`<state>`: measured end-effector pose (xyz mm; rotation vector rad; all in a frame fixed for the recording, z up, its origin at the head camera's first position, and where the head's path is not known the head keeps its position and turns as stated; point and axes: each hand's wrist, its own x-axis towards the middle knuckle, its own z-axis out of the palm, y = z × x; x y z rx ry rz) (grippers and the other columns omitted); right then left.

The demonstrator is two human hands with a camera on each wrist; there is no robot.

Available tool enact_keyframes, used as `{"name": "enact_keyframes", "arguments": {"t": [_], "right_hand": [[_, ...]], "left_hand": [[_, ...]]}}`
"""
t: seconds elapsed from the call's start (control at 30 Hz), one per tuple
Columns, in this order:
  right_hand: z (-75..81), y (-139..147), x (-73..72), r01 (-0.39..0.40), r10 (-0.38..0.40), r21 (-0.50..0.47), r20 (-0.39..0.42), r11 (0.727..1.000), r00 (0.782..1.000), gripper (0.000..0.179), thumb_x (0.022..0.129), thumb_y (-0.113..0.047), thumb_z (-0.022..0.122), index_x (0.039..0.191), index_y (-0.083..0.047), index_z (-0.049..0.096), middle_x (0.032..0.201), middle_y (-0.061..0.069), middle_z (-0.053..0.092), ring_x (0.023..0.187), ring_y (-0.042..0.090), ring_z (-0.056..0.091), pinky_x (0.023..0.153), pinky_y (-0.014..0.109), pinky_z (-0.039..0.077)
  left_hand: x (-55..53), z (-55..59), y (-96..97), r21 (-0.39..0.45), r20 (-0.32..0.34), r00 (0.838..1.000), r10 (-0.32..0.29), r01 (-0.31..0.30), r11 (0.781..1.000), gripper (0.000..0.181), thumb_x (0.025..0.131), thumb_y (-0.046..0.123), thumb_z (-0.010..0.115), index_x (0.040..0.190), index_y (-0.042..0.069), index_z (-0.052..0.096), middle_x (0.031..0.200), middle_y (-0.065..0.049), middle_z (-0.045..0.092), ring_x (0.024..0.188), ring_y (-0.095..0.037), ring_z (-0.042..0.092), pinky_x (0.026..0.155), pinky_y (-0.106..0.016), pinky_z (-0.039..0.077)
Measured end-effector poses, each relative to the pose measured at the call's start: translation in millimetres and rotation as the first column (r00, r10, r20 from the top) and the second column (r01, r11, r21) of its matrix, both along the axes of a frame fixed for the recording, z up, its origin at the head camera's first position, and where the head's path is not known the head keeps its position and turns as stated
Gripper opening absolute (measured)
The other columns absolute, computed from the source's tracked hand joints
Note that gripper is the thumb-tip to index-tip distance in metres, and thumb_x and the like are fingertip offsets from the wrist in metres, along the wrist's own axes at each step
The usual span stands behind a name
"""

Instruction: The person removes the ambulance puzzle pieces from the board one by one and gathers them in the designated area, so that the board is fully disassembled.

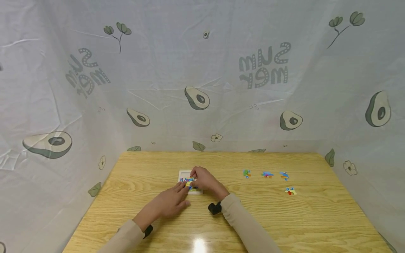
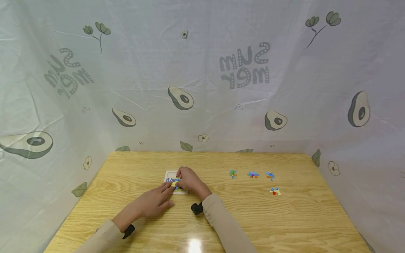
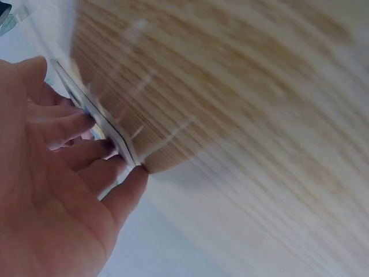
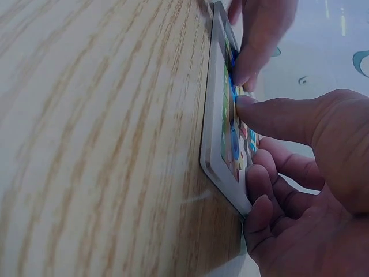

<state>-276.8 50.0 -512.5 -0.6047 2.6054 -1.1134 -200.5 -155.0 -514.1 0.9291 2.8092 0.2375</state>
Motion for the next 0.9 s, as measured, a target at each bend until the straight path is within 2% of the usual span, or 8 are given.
{"name": "enact_keyframes", "arguments": {"t": [0.1,0.27,0.37,0.53,0.73,0.8,0.9], "right_hand": [[0.5,0.2,0.2,-0.003,0.003,0.001,-0.003,1.000,1.000,0.026,0.090,-0.002,0.079,0.109,0.000,0.063,0.100,0.012,0.061,0.085,0.016,0.049,0.076,0.028,0.044],[3.0,0.4,0.1,-0.008,0.008,-0.002,-0.032,1.000,0.999,0.025,0.093,-0.003,0.077,0.111,0.000,0.060,0.099,0.011,0.057,0.084,0.016,0.047,0.074,0.028,0.042],[4.5,0.5,1.1,-0.006,0.006,-0.003,-0.046,1.000,0.999,0.026,0.093,-0.004,0.077,0.112,0.000,0.060,0.100,0.011,0.057,0.084,0.017,0.048,0.076,0.029,0.044],[3.9,2.1,3.6,-0.003,0.003,-0.008,-0.079,1.000,0.997,0.024,0.093,-0.003,0.075,0.113,-0.003,0.062,0.100,0.010,0.063,0.083,0.015,0.053,0.074,0.029,0.048],[1.6,5.4,5.3,0.015,-0.024,-0.110,-0.075,0.994,0.997,0.015,0.096,0.000,0.067,0.109,-0.007,0.066,0.089,0.006,0.068,0.072,0.011,0.059,0.064,0.024,0.049],[1.1,6.6,5.6,0.021,-0.033,-0.146,-0.078,0.989,0.996,0.013,0.097,0.000,0.066,0.107,-0.008,0.067,0.087,0.006,0.070,0.072,0.011,0.062,0.064,0.024,0.051],[3.8,8.7,7.1,0.029,-0.048,-0.192,-0.091,0.981,0.995,0.011,0.099,-0.001,0.067,0.106,-0.010,0.071,0.093,0.008,0.073,0.079,0.013,0.067,0.071,0.026,0.056]], "left_hand": [[-0.7,2.9,1.7,0.007,0.026,1.000,0.014,-0.014,1.000,0.070,0.111,0.050,0.047,0.161,0.001,0.041,0.170,-0.022,0.034,0.158,-0.039,0.035,0.125,-0.052,0.041],[-0.9,5.3,4.7,-0.011,0.001,1.000,0.012,-0.012,1.000,0.073,0.109,0.051,0.050,0.160,0.000,0.041,0.170,-0.023,0.034,0.157,-0.041,0.037,0.123,-0.052,0.043],[-0.9,4.8,5.3,-0.025,-0.020,1.000,0.005,-0.006,1.000,0.073,0.109,0.051,0.051,0.160,0.000,0.041,0.169,-0.024,0.035,0.157,-0.041,0.038,0.124,-0.051,0.043],[0.4,4.3,5.9,-0.015,-0.008,1.000,0.003,-0.003,1.000,0.072,0.109,0.050,0.052,0.159,-0.001,0.042,0.168,-0.025,0.036,0.157,-0.042,0.037,0.125,-0.051,0.041],[1.6,3.9,6.6,-0.033,-0.009,1.000,0.011,-0.011,0.999,0.072,0.109,0.051,0.052,0.159,0.000,0.043,0.169,-0.024,0.036,0.157,-0.040,0.037,0.124,-0.051,0.042],[1.9,3.1,6.5,-0.040,-0.013,1.000,0.010,-0.011,0.999,0.072,0.108,0.051,0.052,0.159,0.001,0.043,0.169,-0.023,0.036,0.157,-0.040,0.037,0.124,-0.051,0.043],[2.2,1.0,6.0,-0.044,-0.018,1.000,0.008,-0.008,0.999,0.072,0.108,0.052,0.051,0.159,0.001,0.043,0.169,-0.023,0.036,0.157,-0.039,0.037,0.123,-0.051,0.043]]}}
